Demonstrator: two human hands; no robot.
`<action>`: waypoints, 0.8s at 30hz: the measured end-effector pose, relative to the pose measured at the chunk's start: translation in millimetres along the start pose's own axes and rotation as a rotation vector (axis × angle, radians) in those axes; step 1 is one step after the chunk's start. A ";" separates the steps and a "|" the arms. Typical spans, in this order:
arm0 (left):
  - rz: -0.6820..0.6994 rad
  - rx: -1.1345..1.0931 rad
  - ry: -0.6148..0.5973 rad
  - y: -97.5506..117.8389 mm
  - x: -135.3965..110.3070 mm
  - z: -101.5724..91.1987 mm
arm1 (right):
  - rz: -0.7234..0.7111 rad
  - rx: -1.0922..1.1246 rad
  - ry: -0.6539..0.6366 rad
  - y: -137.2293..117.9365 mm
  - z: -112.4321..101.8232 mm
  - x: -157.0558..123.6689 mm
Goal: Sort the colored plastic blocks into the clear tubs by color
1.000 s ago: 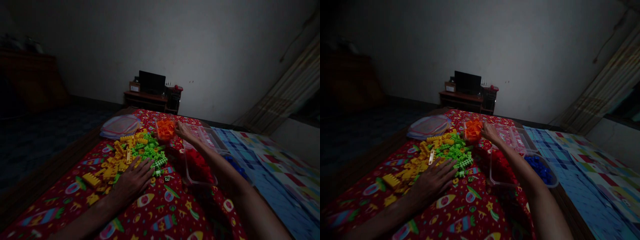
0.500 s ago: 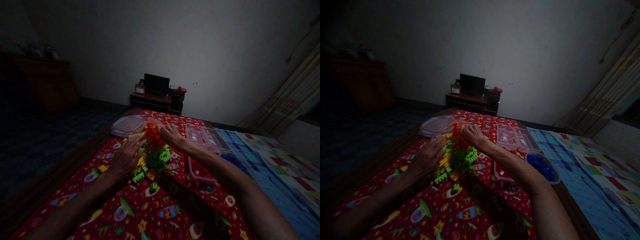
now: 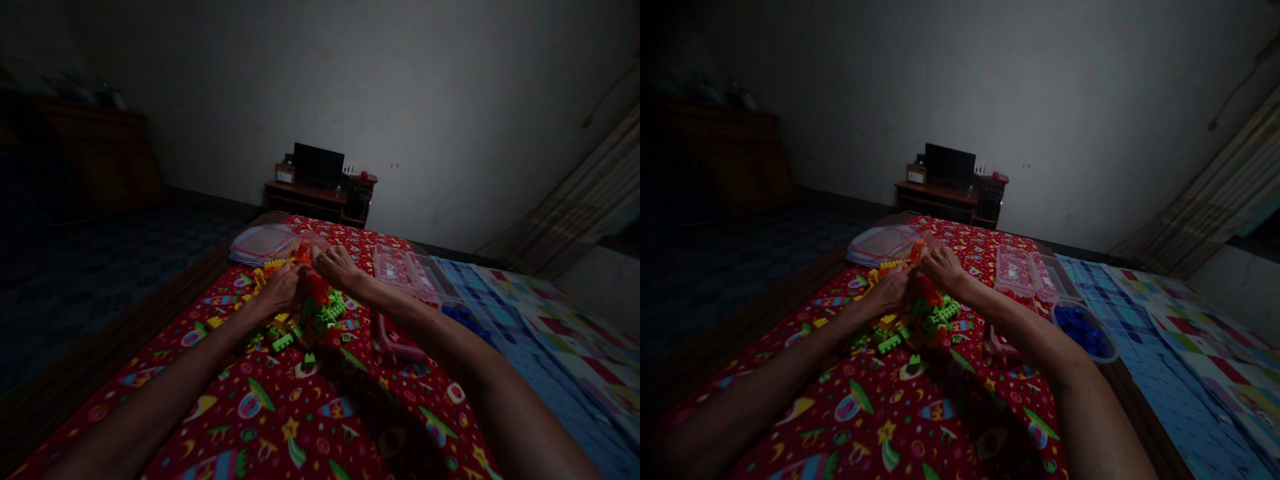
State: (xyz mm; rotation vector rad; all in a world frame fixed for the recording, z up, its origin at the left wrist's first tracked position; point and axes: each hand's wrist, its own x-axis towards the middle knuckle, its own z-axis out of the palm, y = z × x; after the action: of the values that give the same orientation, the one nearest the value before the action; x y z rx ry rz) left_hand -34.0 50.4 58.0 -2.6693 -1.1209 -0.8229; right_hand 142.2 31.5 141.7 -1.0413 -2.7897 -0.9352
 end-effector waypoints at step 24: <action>-0.185 -0.042 0.206 -19.2 -18.3 -13.6 | 0.180 -0.004 -0.144 18.6 0.6 7.2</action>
State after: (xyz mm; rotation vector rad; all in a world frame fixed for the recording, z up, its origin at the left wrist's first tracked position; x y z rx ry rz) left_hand -63.7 48.5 58.1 -2.4686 -1.3236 -1.1345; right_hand 148.0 47.3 152.6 -1.3855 -2.7438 -0.8780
